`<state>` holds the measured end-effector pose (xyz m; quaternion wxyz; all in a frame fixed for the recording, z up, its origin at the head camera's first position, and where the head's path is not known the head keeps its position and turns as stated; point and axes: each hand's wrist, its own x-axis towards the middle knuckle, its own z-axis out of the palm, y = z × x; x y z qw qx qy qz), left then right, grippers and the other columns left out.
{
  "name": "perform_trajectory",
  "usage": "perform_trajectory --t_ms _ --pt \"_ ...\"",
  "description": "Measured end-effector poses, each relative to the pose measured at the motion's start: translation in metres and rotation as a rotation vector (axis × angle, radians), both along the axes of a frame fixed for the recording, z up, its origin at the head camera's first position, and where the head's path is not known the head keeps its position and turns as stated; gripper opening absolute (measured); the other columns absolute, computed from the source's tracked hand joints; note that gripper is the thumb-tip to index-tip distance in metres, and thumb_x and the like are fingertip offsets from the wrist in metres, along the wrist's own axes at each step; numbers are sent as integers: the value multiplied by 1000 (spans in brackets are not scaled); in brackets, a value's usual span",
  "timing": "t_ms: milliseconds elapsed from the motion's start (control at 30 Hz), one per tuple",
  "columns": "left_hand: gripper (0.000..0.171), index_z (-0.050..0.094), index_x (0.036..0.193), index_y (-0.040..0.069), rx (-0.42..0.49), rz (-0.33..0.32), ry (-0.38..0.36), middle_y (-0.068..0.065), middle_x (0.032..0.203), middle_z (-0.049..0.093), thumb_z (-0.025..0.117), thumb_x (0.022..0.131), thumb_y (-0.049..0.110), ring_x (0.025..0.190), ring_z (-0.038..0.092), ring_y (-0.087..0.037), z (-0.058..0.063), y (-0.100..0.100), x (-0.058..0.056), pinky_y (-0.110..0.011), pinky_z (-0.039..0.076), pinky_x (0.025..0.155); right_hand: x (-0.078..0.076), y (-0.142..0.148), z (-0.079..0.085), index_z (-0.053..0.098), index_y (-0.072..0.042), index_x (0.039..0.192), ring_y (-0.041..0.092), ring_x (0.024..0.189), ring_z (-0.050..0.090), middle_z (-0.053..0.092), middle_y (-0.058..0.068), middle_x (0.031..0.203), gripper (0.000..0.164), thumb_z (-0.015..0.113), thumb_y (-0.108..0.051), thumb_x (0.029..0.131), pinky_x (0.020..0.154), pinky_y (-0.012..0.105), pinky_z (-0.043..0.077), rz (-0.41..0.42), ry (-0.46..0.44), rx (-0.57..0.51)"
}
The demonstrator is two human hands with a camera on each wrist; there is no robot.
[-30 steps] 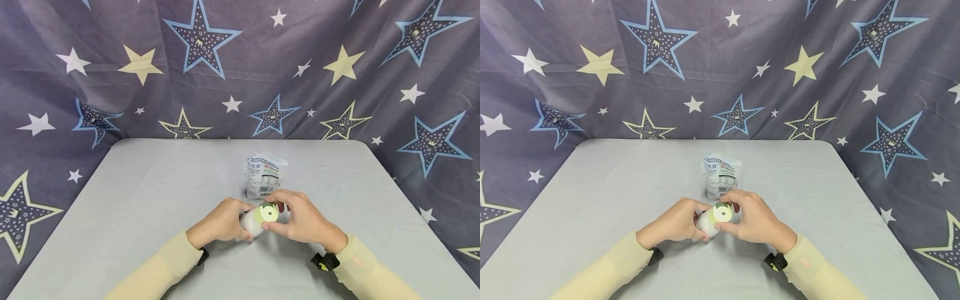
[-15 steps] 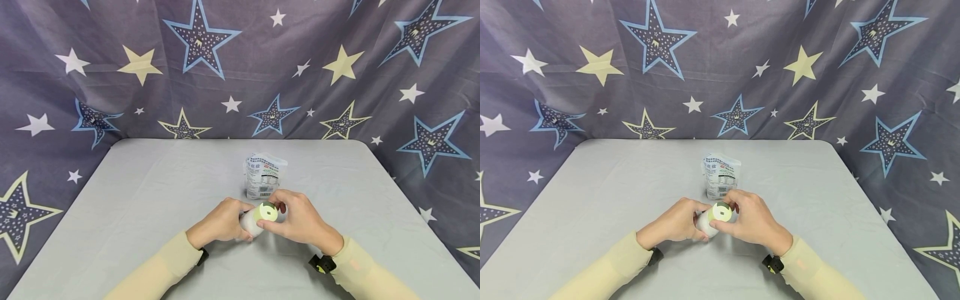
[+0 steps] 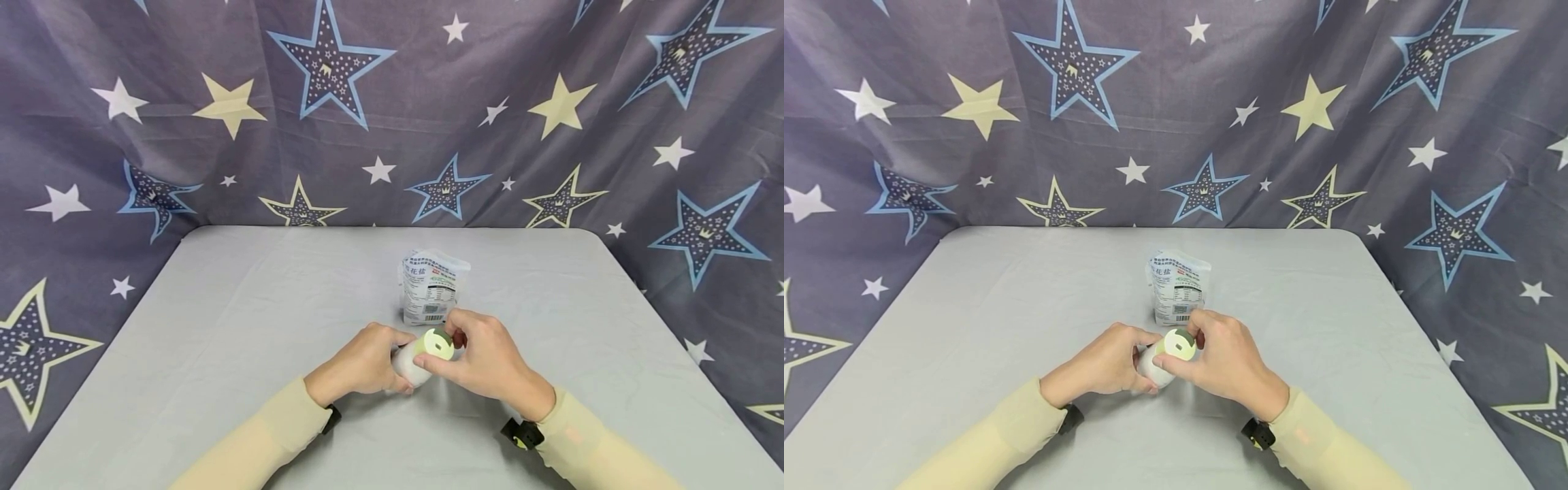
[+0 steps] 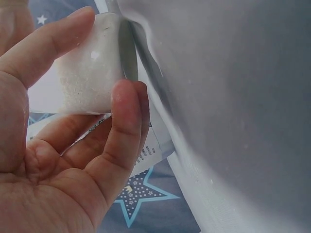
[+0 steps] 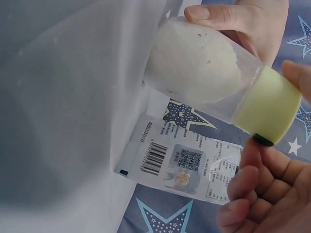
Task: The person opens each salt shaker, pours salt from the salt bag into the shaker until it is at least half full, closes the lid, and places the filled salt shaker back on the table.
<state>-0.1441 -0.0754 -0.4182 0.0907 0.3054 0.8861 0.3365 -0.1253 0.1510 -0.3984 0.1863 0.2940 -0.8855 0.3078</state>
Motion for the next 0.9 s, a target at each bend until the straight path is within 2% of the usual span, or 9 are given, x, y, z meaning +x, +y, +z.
perform_trajectory --t_ms 100,167,233,333,400,467,600,800,900 --pt "50 79 106 22 0 3 -7 13 89 72 100 61 18 81 62 -7 0 0 0 -29 50 74 1 2 2 56 -22 79 6 60 47 57 -6 69 46 91 -51 71 52 23 41 11 -28 14" --pt "51 79 106 23 -1 4 -11 13 89 71 100 61 18 81 62 -7 0 0 0 -29 51 74 0 5 4 63 -22 88 9 65 51 59 -9 76 44 91 -51 71 55 24 43 42 -51 12" --pt "50 79 106 23 -3 3 -13 13 89 72 100 61 17 81 62 -7 0 0 0 -29 51 75 -1 8 5 67 -20 103 11 70 54 62 -11 87 48 93 -46 71 59 25 45 99 -77 1" --pt "50 79 106 23 -7 4 -10 12 90 72 100 61 18 82 62 -7 0 0 -1 -30 51 76 -4 13 6 67 -18 125 13 77 57 64 -11 105 60 93 -35 74 64 28 48 208 -102 -24" --pt "50 79 105 23 -11 4 -7 12 91 73 100 61 19 82 62 -7 0 0 -1 -30 51 76 -6 16 6 65 -19 131 11 79 57 65 -11 110 63 93 -27 75 65 28 49 270 -107 -32" --pt "51 79 106 23 -14 7 -7 12 92 73 100 61 19 83 62 -7 0 0 -1 -30 51 76 -8 18 5 65 -20 133 8 79 56 66 -10 111 62 91 -20 77 65 28 49 315 -105 -37" --pt "52 79 108 22 -17 6 -6 11 92 73 100 61 19 83 63 -8 0 1 -1 -30 51 77 -9 20 4 67 -21 130 5 79 55 65 -12 106 57 88 -13 78 66 27 48 347 -98 -39" --pt "54 78 110 20 -23 7 -3 10 94 74 100 61 19 84 63 -8 1 1 -1 -30 51 77 -9 18 4 70 -22 121 6 77 55 64 -14 98 45 89 -21 80 64 26 47 312 -92 -39" --pt "56 78 112 19 -23 11 -5 9 94 74 101 61 19 84 63 -7 1 1 -1 -30 52 77 -8 17 4 71 -22 113 10 76 58 63 -15 92 38 89 -26 80 63 30 48 282 -93 -48"
